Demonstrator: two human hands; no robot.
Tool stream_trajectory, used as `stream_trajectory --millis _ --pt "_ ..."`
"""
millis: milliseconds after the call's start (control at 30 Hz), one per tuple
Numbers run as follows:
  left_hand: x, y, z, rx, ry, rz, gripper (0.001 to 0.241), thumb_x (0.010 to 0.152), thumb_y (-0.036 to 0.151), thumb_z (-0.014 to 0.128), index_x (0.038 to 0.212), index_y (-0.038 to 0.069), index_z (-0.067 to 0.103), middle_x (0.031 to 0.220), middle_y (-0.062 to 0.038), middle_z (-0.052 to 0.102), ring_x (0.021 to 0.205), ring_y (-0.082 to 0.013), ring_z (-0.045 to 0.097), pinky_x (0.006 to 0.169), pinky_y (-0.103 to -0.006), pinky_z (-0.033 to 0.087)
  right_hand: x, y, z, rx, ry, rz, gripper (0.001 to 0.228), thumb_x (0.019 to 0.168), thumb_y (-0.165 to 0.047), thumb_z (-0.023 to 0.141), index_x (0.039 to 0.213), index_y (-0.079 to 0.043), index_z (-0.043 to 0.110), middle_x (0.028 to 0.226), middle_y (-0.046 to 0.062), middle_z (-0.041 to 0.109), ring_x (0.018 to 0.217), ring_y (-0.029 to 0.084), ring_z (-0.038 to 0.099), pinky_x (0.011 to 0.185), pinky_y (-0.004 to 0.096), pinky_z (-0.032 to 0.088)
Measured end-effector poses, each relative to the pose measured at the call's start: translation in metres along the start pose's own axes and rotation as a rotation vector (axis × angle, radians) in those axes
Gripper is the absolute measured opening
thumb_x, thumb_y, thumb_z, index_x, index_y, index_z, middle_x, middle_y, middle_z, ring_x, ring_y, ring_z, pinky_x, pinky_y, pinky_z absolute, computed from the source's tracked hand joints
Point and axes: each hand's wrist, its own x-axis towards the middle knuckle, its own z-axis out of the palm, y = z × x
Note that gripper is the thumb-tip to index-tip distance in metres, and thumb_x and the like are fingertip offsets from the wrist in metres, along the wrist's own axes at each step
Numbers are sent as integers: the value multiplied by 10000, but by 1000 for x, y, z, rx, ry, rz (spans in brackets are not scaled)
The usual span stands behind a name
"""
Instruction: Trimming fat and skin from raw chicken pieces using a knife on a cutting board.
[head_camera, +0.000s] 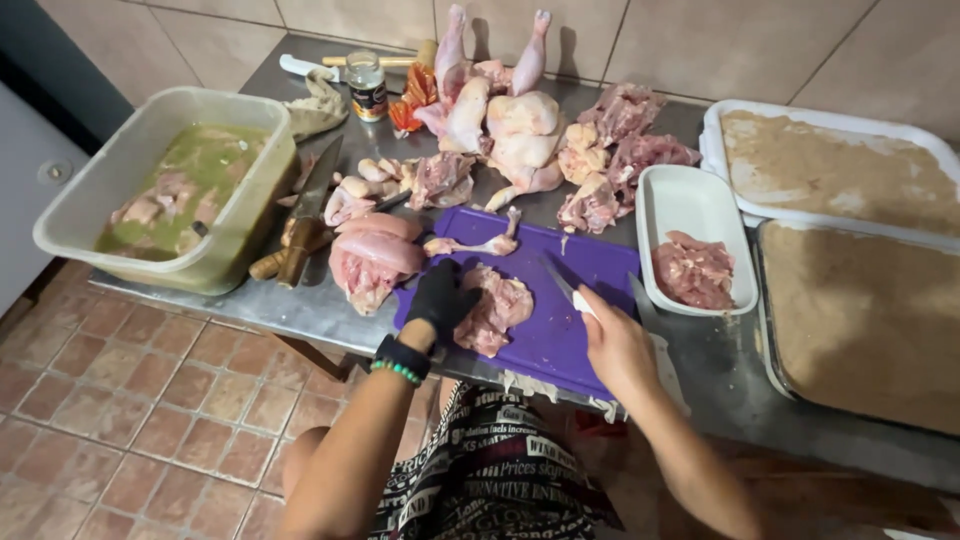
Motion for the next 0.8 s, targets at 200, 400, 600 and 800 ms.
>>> stream_trajectory --millis 200,400,600,800 --pt "63 -11 30 335 -308 37 539 809 557 624 1261 273 699 1299 -41 706 1181 -279 671 1045 -385 517 -65 -9 -27 436 207 59 435 1021 -82 542 1455 -60 552 1421 113 645 1245 242 662 1036 315 530" --pt "89 -3 54 405 -249 516 194 859 438 668 976 286 699 1037 4 746 974 -208 698 863 -347 534 -100 15 -10 490 328 34 416 1030 -108 533 1443 -81 575 1446 73 637 1176 143 678 775 218 573" --pt "94 84 28 99 -118 354 700 761 374 783 1369 82 596 1302 -185 681 1125 -349 682 943 -445 553 -92 21 -4 414 456 -120 377 1040 -98 518 1392 21 583 1384 168 655 1279 278 657 1091 340 538" --pt "168 92 68 -434 185 453 156 930 141 569 1046 83 655 934 -82 772 839 -186 729 723 -330 559 -86 10 -5 331 635 -107 293 1051 -117 529 1258 20 684 1227 131 734 1067 259 738 938 340 578"
